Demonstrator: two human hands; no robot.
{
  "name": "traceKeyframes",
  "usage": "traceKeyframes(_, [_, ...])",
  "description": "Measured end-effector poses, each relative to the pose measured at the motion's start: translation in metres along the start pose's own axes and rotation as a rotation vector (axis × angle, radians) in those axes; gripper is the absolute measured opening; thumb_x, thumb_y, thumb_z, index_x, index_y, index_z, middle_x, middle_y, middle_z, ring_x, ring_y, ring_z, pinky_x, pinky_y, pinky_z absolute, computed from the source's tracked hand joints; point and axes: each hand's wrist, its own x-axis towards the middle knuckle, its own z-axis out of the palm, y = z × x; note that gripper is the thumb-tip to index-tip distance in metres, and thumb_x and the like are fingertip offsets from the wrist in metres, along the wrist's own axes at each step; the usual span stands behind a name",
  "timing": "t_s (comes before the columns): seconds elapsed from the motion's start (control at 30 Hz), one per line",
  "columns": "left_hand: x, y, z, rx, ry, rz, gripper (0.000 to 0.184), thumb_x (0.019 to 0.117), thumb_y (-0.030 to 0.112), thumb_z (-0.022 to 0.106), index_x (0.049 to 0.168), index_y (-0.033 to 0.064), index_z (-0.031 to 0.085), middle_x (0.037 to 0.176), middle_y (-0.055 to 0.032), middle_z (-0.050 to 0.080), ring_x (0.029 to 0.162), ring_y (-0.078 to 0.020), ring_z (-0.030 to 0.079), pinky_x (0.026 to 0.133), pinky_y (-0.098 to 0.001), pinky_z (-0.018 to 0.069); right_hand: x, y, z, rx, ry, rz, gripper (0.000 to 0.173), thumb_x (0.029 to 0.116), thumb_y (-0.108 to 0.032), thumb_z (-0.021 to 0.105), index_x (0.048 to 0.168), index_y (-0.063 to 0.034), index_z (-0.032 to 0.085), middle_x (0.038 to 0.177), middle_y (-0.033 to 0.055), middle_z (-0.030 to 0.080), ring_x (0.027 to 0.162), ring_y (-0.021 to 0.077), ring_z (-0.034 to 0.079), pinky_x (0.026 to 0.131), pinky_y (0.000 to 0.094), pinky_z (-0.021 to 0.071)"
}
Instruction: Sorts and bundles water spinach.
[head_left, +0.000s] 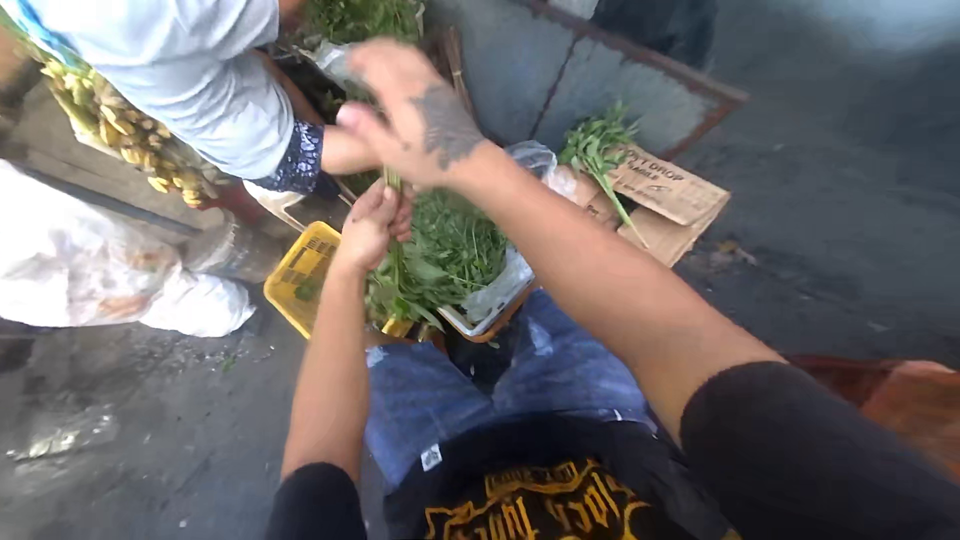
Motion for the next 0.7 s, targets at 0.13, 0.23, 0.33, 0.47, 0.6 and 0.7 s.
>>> traceKeyframes(0.13, [0.0, 0.005, -0.008, -0.043, -0.065, -0.092, 0.028, 0.1111, 0.027, 0.03, 0.104, 0.0162, 0.055, 0.065, 0.0075, 0.045, 0.051, -0.0069, 0.042, 0.047, -0.0237, 0.0393, 0.008, 0.015, 0.005, 0.081, -0.576, 0.074, 0.054, 0.1096, -0.05, 0.037, 0.104, -0.0089, 0.071, 0.098, 0.0076, 0.069, 0.094, 0.0202, 0.067, 0.088, 0.0473, 0.0524])
traceKeyframes(0.23, [0.009, 0.017, -0.021, -0.216, -0.134, -0.071, 0.03, 0.1113, 0.029, 0.028, 0.1, 0.0173, 0.054, 0.06, 0.0078, 0.042, 0.047, -0.0068, 0.04, 0.044, -0.0228, 0.0374, 0.021, 0.025, -0.004, 0.142, -0.545, 0.065, 0.039, 0.1098, -0.042, 0.042, 0.12, -0.0155, 0.068, 0.101, 0.001, 0.069, 0.086, 0.0099, 0.065, 0.083, 0.0351, 0.0554])
traceKeyframes(0.33, [0.013, 0.016, -0.015, -0.467, -0.248, -0.085, 0.032, 0.1116, 0.031, 0.027, 0.098, 0.0159, 0.052, 0.061, 0.0063, 0.044, 0.045, -0.0064, 0.041, 0.041, -0.0212, 0.0382, 0.021, 0.018, -0.006, 0.292, -0.543, 0.252, 0.022, 0.1047, -0.032, 0.059, 0.116, -0.0143, 0.067, 0.089, 0.0014, 0.067, 0.065, 0.0079, 0.061, 0.061, 0.0255, 0.0536])
traceKeyframes(0.47, [0.015, 0.012, -0.009, -0.56, -0.346, -0.06, 0.044, 0.1103, 0.042, 0.028, 0.118, 0.0108, 0.059, 0.071, 0.0019, 0.053, 0.054, -0.0108, 0.05, 0.047, -0.0248, 0.0456, 0.03, 0.018, -0.019, 0.358, -0.546, 0.341, 0.017, 0.097, -0.023, 0.072, 0.109, -0.0107, 0.069, 0.087, 0.004, 0.069, 0.062, 0.0103, 0.064, 0.058, 0.0256, 0.0561])
traceKeyframes(0.6, [0.014, -0.002, -0.009, -0.572, -0.362, -0.106, 0.042, 0.1119, 0.036, 0.028, 0.11, 0.0099, 0.061, 0.075, -0.0007, 0.057, 0.067, -0.0182, 0.062, 0.068, -0.0427, 0.06, 0.025, 0.019, -0.025, 0.311, -0.582, 0.278, 0.014, 0.0968, -0.021, 0.072, 0.104, -0.0085, 0.07, 0.082, 0.0043, 0.07, 0.059, 0.0106, 0.064, 0.056, 0.0263, 0.0569])
traceKeyframes(0.7, [0.011, -0.009, -0.008, -0.506, -0.337, -0.097, 0.038, 0.1114, 0.035, 0.034, 0.113, 0.01, 0.062, 0.079, -0.0013, 0.06, 0.074, -0.0202, 0.065, 0.078, -0.0505, 0.0601, 0.022, 0.026, -0.024, 0.313, -0.583, 0.293, 0.014, 0.0975, -0.022, 0.071, 0.105, -0.0093, 0.069, 0.082, 0.0038, 0.068, 0.059, 0.0098, 0.063, 0.056, 0.0254, 0.0558])
